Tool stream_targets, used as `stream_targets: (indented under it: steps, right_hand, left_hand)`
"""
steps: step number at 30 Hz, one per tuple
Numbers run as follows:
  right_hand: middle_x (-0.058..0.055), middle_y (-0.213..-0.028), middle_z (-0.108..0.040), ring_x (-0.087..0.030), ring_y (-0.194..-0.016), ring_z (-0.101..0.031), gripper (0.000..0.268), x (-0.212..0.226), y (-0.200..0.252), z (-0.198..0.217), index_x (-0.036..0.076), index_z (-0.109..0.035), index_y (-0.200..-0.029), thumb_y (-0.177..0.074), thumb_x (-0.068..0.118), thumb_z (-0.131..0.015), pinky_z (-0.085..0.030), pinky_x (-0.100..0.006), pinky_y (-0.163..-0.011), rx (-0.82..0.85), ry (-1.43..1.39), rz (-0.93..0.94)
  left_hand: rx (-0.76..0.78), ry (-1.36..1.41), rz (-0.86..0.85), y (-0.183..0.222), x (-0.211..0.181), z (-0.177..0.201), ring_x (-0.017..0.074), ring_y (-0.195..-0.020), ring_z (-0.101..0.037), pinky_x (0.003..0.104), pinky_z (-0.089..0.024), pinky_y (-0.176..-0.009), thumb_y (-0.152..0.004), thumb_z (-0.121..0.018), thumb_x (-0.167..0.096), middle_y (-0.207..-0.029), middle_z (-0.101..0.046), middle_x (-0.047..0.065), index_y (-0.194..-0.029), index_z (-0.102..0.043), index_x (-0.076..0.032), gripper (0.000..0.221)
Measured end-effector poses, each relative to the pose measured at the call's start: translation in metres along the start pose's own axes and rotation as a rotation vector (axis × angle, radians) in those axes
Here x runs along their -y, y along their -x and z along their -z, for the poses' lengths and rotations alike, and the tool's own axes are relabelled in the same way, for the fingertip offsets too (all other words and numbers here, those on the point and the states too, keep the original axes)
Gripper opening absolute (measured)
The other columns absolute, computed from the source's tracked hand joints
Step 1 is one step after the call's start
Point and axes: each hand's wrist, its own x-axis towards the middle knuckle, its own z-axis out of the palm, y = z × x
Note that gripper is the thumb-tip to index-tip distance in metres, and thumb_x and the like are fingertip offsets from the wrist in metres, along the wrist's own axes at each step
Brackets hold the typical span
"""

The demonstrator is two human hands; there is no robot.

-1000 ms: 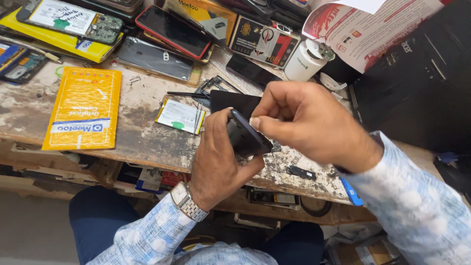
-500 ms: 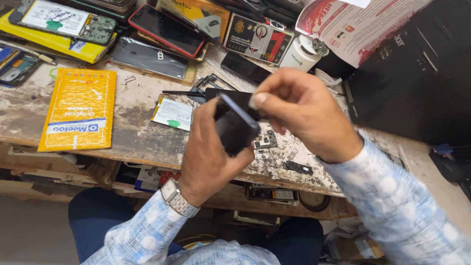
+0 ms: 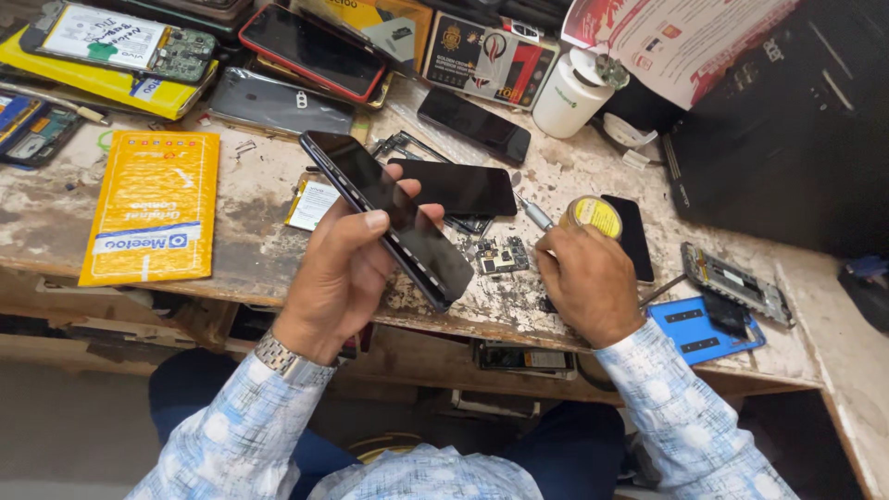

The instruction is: The person reassembles a smartphone by aligning and snapping the back cover onto the chassis, then pressing along the edges to secure it. They inspect the device by turning it over and checking the seams and screen. The person uses a screwdriver to adjust internal components before closing the phone.

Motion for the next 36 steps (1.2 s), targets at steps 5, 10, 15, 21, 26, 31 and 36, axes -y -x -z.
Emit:
stream_targets:
  steps: [5,10,15,21,26,31,36]
  right_hand:
    - [-0.013,-0.107,-0.075,-0.027,-0.099,-0.072,0.017,0.01,0.008,0.008,0.006,-0.071,-0.111,-0.1,0.017,-0.066,-0.057,-0.04,-0.087,-0.126,-0.322,-0.064]
    - [-0.03,-0.119,-0.068,-0.042,-0.107,-0.07,0.051,0.047,0.022,-0.005,-0.002,-0.05,-0.143,-0.115,0.038,-0.037,-0.058,-0.052,-0.092,0.41,-2.12,-0.409]
    - [-0.032,-0.144,-0.054,-0.045,-0.12,-0.065,0.077,0.097,0.022,-0.013,-0.002,-0.034,-0.156,-0.111,0.058,-0.017,-0.055,-0.052,-0.104,0.453,-2.686,-0.392]
    - [-0.033,-0.156,-0.041,-0.046,-0.125,-0.061,0.079,0.117,0.017,-0.011,-0.001,-0.03,-0.161,-0.111,0.059,-0.022,-0.053,-0.051,-0.107,0.377,-2.947,-0.43]
    - [-0.03,-0.152,-0.046,-0.042,-0.127,-0.06,0.075,0.12,0.02,-0.021,-0.003,-0.036,-0.157,-0.112,0.057,-0.027,-0.051,-0.05,-0.109,0.283,-2.885,-0.462]
    - [-0.018,-0.149,-0.05,-0.033,-0.134,-0.055,0.065,0.13,0.021,-0.04,0.006,-0.04,-0.152,-0.109,0.053,-0.03,-0.045,-0.054,-0.112,0.19,-2.588,-0.603]
    - [-0.015,-0.152,-0.047,-0.033,-0.137,-0.051,0.059,0.139,0.029,-0.058,0.01,-0.033,-0.154,-0.111,0.05,-0.031,-0.038,-0.054,-0.119,0.192,-2.475,-0.477]
  left_hand:
    - [0.052,0.055,-0.007,-0.001,0.007,-0.002,0.0397,-0.132,-0.058,0.053,-0.049,-0.115,-0.09,-0.066,-0.028,-0.139,-0.058,0.017,-0.15,-0.042,0.001,0.071]
    - [0.131,0.121,0.025,-0.005,0.012,-0.008,0.0405,-0.141,-0.051,0.055,-0.044,-0.119,-0.091,-0.067,-0.036,-0.144,-0.056,0.018,-0.154,-0.039,0.002,0.078]
    - [0.171,0.11,0.07,-0.003,0.015,-0.018,0.0405,-0.15,-0.042,0.053,-0.039,-0.123,-0.092,-0.063,-0.04,-0.155,-0.046,0.021,-0.157,-0.032,-0.001,0.082]
    - [0.302,0.053,0.137,0.002,0.008,-0.019,0.0373,-0.155,-0.036,0.051,-0.037,-0.124,-0.099,-0.052,-0.043,-0.167,-0.035,0.024,-0.16,-0.029,0.004,0.08]
    - [0.096,-0.134,0.167,0.001,-0.006,-0.023,0.0351,-0.135,-0.048,0.047,-0.042,-0.11,-0.1,-0.053,-0.028,-0.154,-0.044,0.026,-0.164,-0.026,0.003,0.077]
    - [-0.162,-0.909,-0.008,0.0,-0.005,-0.031,0.0348,-0.127,-0.059,0.042,-0.051,-0.102,-0.073,-0.077,-0.032,-0.142,-0.05,0.025,-0.158,-0.012,0.001,0.112]
    - [-0.099,-1.466,-0.141,-0.002,-0.002,-0.025,0.0424,-0.144,-0.042,0.043,-0.039,-0.115,-0.07,-0.092,-0.043,-0.154,-0.036,0.035,-0.158,-0.009,0.011,0.133]
